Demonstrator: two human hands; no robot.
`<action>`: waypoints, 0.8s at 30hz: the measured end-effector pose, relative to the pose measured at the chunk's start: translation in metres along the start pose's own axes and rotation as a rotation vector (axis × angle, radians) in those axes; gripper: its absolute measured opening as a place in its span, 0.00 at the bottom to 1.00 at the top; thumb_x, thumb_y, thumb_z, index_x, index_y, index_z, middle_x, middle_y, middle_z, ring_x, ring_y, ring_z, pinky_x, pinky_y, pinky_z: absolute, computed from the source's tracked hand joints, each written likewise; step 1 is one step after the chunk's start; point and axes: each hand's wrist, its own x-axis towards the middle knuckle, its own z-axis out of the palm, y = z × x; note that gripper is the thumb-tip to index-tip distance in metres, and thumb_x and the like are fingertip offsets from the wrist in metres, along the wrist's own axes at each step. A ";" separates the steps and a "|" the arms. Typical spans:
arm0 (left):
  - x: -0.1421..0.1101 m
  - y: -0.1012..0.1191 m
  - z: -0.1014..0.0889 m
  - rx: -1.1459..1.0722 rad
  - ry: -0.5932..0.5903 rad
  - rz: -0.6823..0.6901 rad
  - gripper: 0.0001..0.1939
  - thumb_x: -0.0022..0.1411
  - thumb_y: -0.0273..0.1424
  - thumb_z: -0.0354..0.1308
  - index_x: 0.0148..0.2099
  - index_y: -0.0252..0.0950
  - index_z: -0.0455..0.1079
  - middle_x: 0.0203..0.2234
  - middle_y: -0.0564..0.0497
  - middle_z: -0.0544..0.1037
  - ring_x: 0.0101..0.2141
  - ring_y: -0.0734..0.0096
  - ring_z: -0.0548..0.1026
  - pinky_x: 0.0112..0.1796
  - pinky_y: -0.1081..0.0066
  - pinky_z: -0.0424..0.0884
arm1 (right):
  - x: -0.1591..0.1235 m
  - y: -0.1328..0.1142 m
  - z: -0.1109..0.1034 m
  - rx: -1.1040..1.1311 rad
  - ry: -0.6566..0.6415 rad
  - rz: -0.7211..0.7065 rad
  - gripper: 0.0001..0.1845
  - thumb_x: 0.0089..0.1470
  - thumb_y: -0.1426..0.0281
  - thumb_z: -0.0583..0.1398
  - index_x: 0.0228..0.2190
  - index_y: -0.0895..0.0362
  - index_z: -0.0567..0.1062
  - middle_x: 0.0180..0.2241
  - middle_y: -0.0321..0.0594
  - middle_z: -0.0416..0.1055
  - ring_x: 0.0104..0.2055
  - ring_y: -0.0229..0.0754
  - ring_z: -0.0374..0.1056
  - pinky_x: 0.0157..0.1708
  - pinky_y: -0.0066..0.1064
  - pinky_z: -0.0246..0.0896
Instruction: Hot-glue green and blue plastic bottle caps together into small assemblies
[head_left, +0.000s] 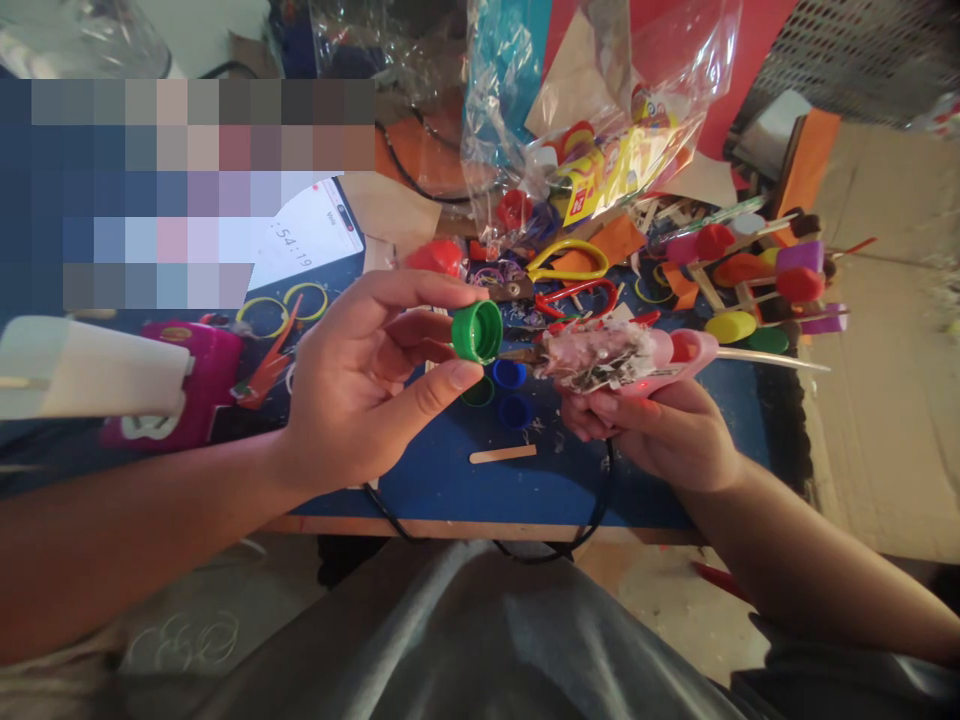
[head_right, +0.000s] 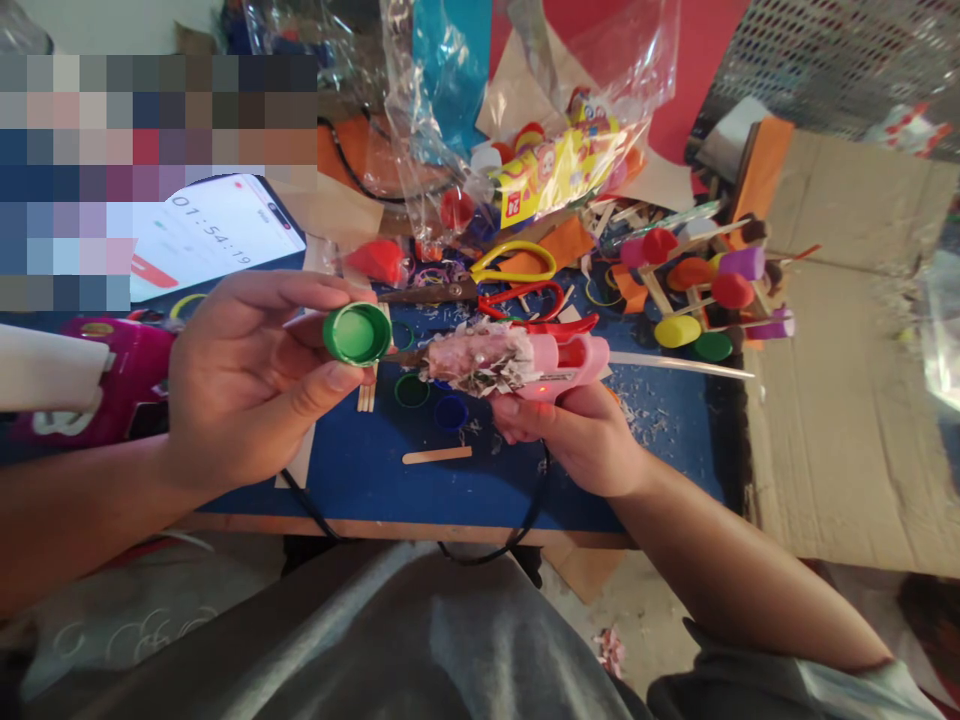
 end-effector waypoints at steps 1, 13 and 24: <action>0.000 0.000 0.000 0.000 0.000 0.005 0.18 0.72 0.39 0.81 0.61 0.49 0.84 0.54 0.47 0.90 0.45 0.62 0.91 0.39 0.67 0.93 | 0.000 0.000 0.000 0.000 0.002 0.000 0.29 0.54 0.47 0.84 0.26 0.54 0.83 0.23 0.34 0.70 0.25 0.37 0.62 0.25 0.33 0.63; -0.002 0.000 -0.002 0.031 -0.016 -0.025 0.19 0.74 0.43 0.80 0.61 0.48 0.82 0.58 0.46 0.90 0.46 0.61 0.92 0.41 0.65 0.94 | -0.002 -0.002 0.000 0.013 0.022 -0.007 0.27 0.56 0.50 0.85 0.26 0.57 0.83 0.23 0.36 0.72 0.26 0.37 0.64 0.26 0.34 0.64; 0.000 -0.004 -0.001 -0.039 -0.012 0.058 0.20 0.73 0.37 0.80 0.64 0.49 0.84 0.56 0.45 0.91 0.44 0.62 0.92 0.40 0.66 0.94 | 0.002 -0.003 0.002 0.105 -0.012 -0.024 0.26 0.55 0.55 0.86 0.24 0.56 0.82 0.23 0.35 0.72 0.24 0.36 0.66 0.25 0.30 0.66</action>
